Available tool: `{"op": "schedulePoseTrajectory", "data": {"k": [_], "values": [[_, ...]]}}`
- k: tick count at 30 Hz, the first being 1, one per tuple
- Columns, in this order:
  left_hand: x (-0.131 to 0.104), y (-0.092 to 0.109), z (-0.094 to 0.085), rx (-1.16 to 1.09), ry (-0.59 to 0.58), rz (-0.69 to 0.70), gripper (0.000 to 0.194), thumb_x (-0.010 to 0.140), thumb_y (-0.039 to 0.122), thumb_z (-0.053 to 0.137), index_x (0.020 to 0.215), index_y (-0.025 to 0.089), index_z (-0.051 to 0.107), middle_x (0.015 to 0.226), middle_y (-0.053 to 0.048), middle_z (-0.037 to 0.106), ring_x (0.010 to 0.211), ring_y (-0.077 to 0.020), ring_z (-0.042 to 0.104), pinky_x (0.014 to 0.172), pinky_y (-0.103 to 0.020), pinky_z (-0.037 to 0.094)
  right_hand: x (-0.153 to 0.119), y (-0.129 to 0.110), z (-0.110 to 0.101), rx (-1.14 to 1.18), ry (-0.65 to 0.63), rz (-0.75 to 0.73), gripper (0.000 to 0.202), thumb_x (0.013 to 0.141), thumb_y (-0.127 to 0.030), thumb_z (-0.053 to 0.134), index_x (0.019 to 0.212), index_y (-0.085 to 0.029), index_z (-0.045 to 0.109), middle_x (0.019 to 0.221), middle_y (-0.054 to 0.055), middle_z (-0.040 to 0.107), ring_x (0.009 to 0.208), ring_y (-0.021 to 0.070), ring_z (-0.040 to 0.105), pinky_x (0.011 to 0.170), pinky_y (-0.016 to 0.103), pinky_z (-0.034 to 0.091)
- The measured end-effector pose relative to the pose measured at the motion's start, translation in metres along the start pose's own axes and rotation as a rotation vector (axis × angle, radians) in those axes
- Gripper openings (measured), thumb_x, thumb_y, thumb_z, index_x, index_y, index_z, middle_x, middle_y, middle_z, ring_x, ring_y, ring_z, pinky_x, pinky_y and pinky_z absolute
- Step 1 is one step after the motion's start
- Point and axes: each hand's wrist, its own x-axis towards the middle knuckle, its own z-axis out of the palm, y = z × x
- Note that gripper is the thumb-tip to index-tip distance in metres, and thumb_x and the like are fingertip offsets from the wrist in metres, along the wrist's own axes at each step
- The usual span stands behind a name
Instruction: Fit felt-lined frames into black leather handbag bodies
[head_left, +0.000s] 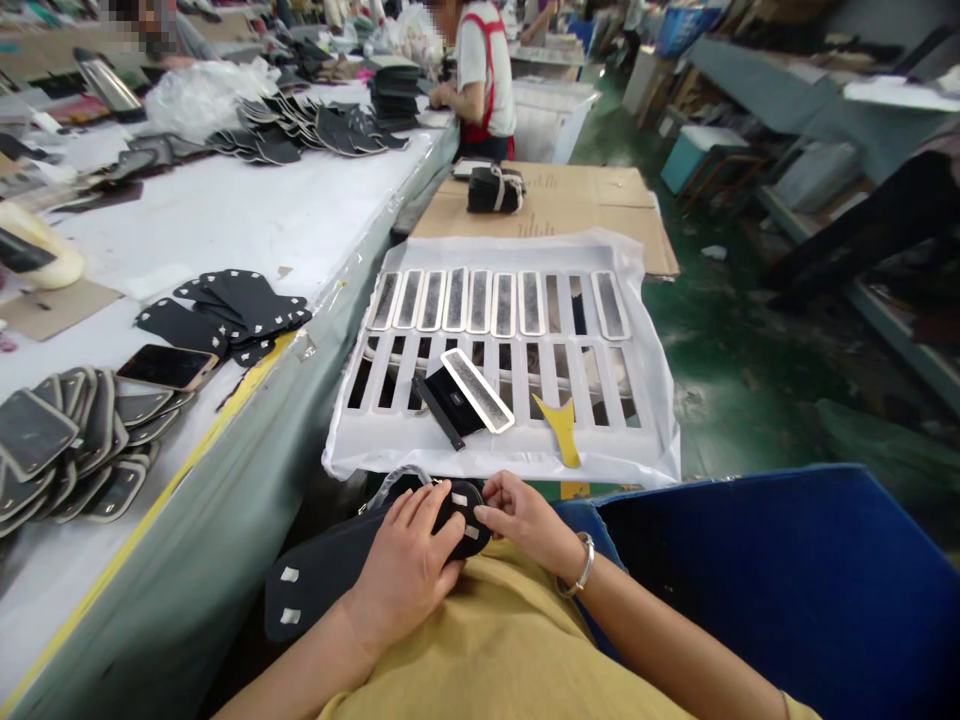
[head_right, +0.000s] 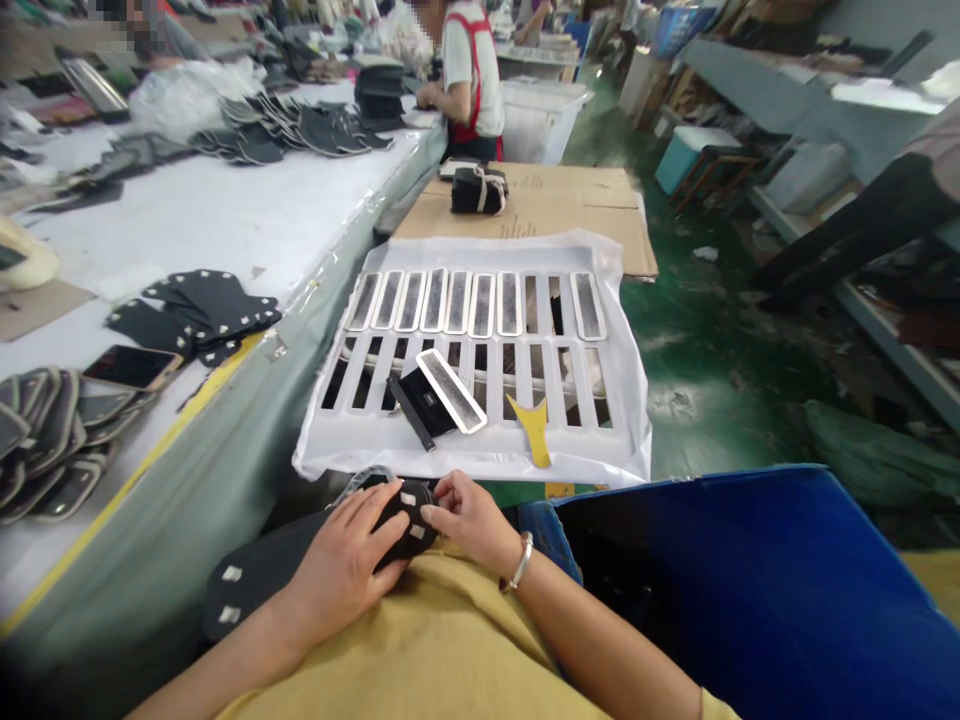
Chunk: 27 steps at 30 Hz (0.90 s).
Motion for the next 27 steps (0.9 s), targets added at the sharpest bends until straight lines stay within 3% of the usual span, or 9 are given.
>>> {"op": "schedulePoseTrajectory", "data": {"k": [5, 8, 14, 16, 19, 23, 27], "values": [[0.001, -0.001, 0.000, -0.015, 0.026, -0.005, 0.034, 0.074, 0.020, 0.058, 0.108, 0.020, 0.056, 0.132, -0.014, 0.046, 0.119, -0.0299, 0.045, 0.098, -0.050, 0.039, 0.009, -0.003, 0.007, -0.135, 0.160, -0.129, 0.024, 0.083, -0.037, 0.054, 0.097, -0.018, 0.049, 0.084, 0.001, 0.057, 0.075, 0.0139, 0.055, 0.072, 0.028, 0.046], [0.000, -0.004, 0.004, -0.020, 0.040, 0.007, 0.032, 0.076, 0.022, 0.057, 0.108, 0.019, 0.057, 0.132, -0.014, 0.046, 0.119, -0.0301, 0.044, 0.099, -0.049, 0.039, 0.014, -0.005, 0.011, -0.153, 0.105, -0.114, 0.021, 0.083, -0.032, 0.052, 0.099, -0.019, 0.055, 0.099, 0.004, 0.060, 0.090, 0.0164, 0.057, 0.083, 0.029, 0.045], [0.002, -0.009, 0.012, -0.038, 0.059, 0.004, 0.030, 0.078, 0.026, 0.057, 0.107, 0.020, 0.058, 0.132, -0.014, 0.047, 0.120, -0.0315, 0.044, 0.099, -0.050, 0.038, 0.020, -0.008, 0.017, -0.117, 0.058, -0.112, 0.020, 0.086, -0.028, 0.047, 0.101, -0.019, 0.056, 0.098, 0.003, 0.061, 0.090, 0.0154, 0.057, 0.083, 0.028, 0.045], [0.001, -0.013, 0.009, -0.069, 0.028, 0.010, 0.038, 0.077, 0.029, 0.059, 0.114, 0.018, 0.055, 0.133, -0.014, 0.046, 0.122, -0.0303, 0.043, 0.101, -0.048, 0.037, 0.022, -0.007, 0.017, -0.139, 0.039, -0.115, 0.020, 0.086, -0.029, 0.048, 0.100, -0.018, 0.056, 0.097, 0.004, 0.062, 0.090, 0.0156, 0.057, 0.084, 0.029, 0.045], [-0.013, -0.027, -0.001, -0.096, -0.022, 0.009, 0.065, 0.073, 0.031, 0.065, 0.131, 0.017, 0.040, 0.138, -0.015, 0.040, 0.126, -0.0281, 0.039, 0.103, -0.045, 0.037, 0.023, -0.007, 0.009, -0.136, -0.024, -0.106, 0.024, 0.085, -0.033, 0.049, 0.103, -0.017, 0.054, 0.098, 0.006, 0.062, 0.091, 0.0169, 0.059, 0.085, 0.031, 0.046], [-0.044, -0.048, -0.011, -0.087, -0.055, -0.071, 0.082, 0.072, 0.032, 0.067, 0.140, 0.018, 0.024, 0.137, -0.014, 0.042, 0.125, -0.0263, 0.040, 0.104, -0.045, 0.034, 0.021, -0.019, -0.007, -0.446, -0.067, -0.347, 0.046, 0.082, -0.041, 0.057, 0.120, -0.017, 0.048, 0.121, 0.012, 0.052, 0.113, 0.0229, 0.049, 0.098, 0.039, 0.039], [-0.058, -0.057, -0.011, -0.106, -0.070, -0.097, 0.088, 0.070, 0.037, 0.069, 0.141, 0.018, 0.021, 0.136, -0.015, 0.044, 0.124, -0.0264, 0.042, 0.105, -0.046, 0.032, 0.026, -0.043, -0.007, -0.882, -0.331, -0.662, 0.078, 0.069, -0.057, 0.066, 0.131, -0.016, 0.041, 0.130, 0.015, 0.045, 0.121, 0.0286, 0.040, 0.104, 0.046, 0.028]]}}
